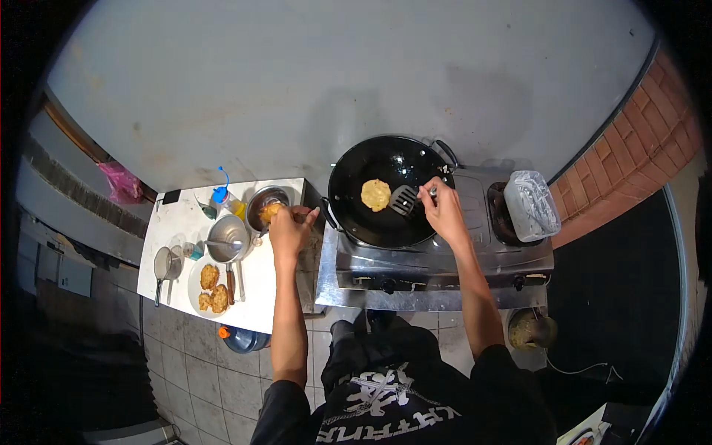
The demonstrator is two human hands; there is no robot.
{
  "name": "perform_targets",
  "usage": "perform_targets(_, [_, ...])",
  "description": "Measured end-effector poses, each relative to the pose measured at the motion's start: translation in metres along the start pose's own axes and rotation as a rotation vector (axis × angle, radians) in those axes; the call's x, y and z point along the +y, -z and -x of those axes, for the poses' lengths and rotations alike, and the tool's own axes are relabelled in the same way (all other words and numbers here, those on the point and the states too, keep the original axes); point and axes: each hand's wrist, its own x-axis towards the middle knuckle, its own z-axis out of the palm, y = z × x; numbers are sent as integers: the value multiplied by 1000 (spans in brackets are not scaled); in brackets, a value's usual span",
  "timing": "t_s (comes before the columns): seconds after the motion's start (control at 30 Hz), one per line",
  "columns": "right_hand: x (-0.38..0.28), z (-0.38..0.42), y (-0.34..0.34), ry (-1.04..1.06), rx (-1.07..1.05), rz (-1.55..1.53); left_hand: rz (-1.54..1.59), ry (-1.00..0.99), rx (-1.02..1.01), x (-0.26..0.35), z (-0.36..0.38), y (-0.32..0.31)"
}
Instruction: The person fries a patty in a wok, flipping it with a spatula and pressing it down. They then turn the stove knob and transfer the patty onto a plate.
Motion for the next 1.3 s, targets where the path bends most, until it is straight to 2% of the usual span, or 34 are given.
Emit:
perform_targets(0.07, [4,3,-1,-76,-113,-71,-4,-36,43,-6,2,-1])
perform_targets(0.17, [3,5,0,-42,-12,-38,10,-67,82,-5,4,-3])
perform_targets(0.3, [5,9,-2,-88,-114,-102,14,-33,64,-7,5,-2])
perform_targets(0.4, [-2,8,-5,-83,9,-92,13,-31,42,-7,5,-1])
perform_targets(0.47, [-5,13,-6,-53,-186,-66,8,-34,52,-11,4,-2])
perform_targets(0.5, [-4,13,-7,-56,-184,-64,10,-39,62,-12,4,-4])
perform_targets(0.6, [-1,10,-10,-47,1,-85,-9,-49,64,-13,4,-4])
perform_targets(0.7, [5,15,-12,-99,-51,-187,-5,-19,62,-10,6,2])
perform_targets(0.73, [11,17,-15,-93,-15,-282,-3,-17,60,-10,6,3])
perform_targets(0.87, [13,19,-16,-133,5,-219,2,11,34,-11,4,3])
perform_targets(1.03, [23,24,-20,-153,81,-438,6,1,19,-9,4,3])
perform_targets(1.17, [24,15,-15,-79,109,-417,55,-45,44,-9,4,3])
perform_targets(1.23, [-6,4,-6,-22,60,-226,65,-63,47,-8,3,3])
perform_targets(1.3, [-32,-9,-3,38,76,-191,78,-75,70,-9,2,3])
